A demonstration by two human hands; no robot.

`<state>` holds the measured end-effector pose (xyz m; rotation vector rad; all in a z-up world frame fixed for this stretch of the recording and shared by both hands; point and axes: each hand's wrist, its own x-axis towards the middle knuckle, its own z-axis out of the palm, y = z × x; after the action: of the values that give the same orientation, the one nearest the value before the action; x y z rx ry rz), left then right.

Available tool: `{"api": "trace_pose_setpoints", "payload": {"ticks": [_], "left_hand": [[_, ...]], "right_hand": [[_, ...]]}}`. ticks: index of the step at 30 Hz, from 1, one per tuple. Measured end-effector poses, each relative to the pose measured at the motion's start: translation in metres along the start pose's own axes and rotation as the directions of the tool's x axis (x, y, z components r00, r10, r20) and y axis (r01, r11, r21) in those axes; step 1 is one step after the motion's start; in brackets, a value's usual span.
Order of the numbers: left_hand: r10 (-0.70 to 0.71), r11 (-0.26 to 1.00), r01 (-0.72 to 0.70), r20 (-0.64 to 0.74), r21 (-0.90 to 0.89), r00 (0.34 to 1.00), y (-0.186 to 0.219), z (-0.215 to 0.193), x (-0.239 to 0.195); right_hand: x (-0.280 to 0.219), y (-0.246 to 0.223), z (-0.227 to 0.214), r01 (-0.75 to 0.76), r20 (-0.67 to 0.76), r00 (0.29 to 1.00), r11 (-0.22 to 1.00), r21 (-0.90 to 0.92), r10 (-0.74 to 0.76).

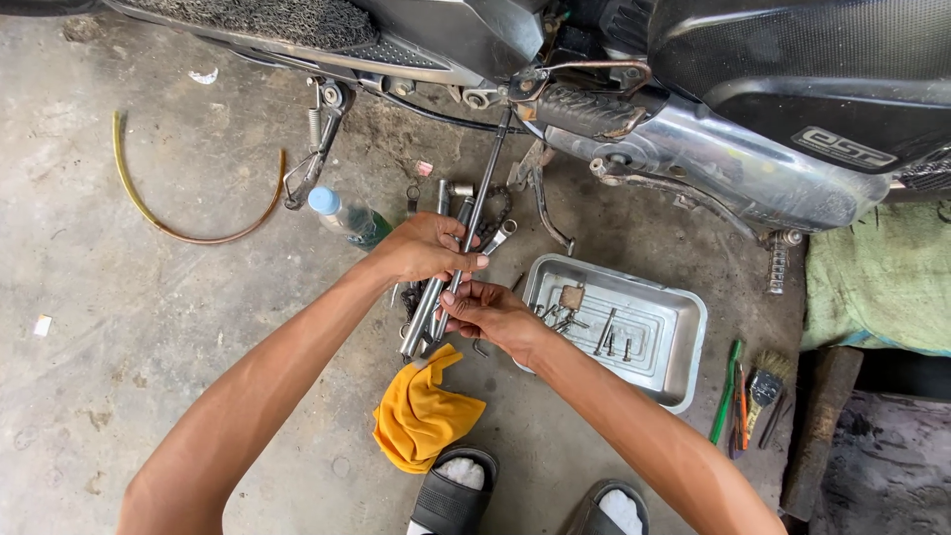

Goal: Repairing a motorcycle engine by removing bolts and components using hand tools

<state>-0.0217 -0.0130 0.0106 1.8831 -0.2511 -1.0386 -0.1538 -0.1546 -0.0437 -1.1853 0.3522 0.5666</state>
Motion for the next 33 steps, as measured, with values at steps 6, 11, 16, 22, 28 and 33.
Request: {"api": "trace_pose_setpoints", "payload": {"ticks": [6, 11, 16, 22, 28, 33], "left_hand": [[0.012, 0.987, -0.001, 0.07, -0.16, 0.997, -0.015, 0.005, 0.018], [-0.018, 0.985, 0.047, 0.174, -0.166, 0.985, 0.009, 0.0, -0.003], [-0.053, 0.984, 0.079, 0.165, -0.158, 0.985, 0.031, -0.007, 0.001], [0.032, 0.989, -0.075, -0.313, -0.127, 0.949, 0.058, -0.022, 0.044], [0.053, 0.955, -0.174, -0.442, -0.239, 0.895, 0.078, -0.024, 0.097], [-0.027, 0.894, -0.173, -0.435, -0.413, 0.9, 0.09, -0.015, 0.113]], "right_hand": [[0.002, 0.002, 0.002, 0.014, -0.028, 1.0, 1.0, -0.005, -0.014], [-0.012, -0.013, 0.012, 0.019, -0.001, 1.0, 1.0, -0.011, -0.019], [-0.025, -0.026, 0.013, 0.035, 0.017, 0.999, 0.999, -0.025, -0.034], [-0.024, -0.019, 0.011, 0.073, -0.034, 0.997, 0.996, -0.052, -0.075], [-0.013, -0.011, 0.008, 0.044, -0.084, 0.995, 0.999, -0.023, -0.046], [-0.002, -0.001, 0.002, 0.061, -0.086, 0.994, 0.998, -0.022, -0.063]]}}
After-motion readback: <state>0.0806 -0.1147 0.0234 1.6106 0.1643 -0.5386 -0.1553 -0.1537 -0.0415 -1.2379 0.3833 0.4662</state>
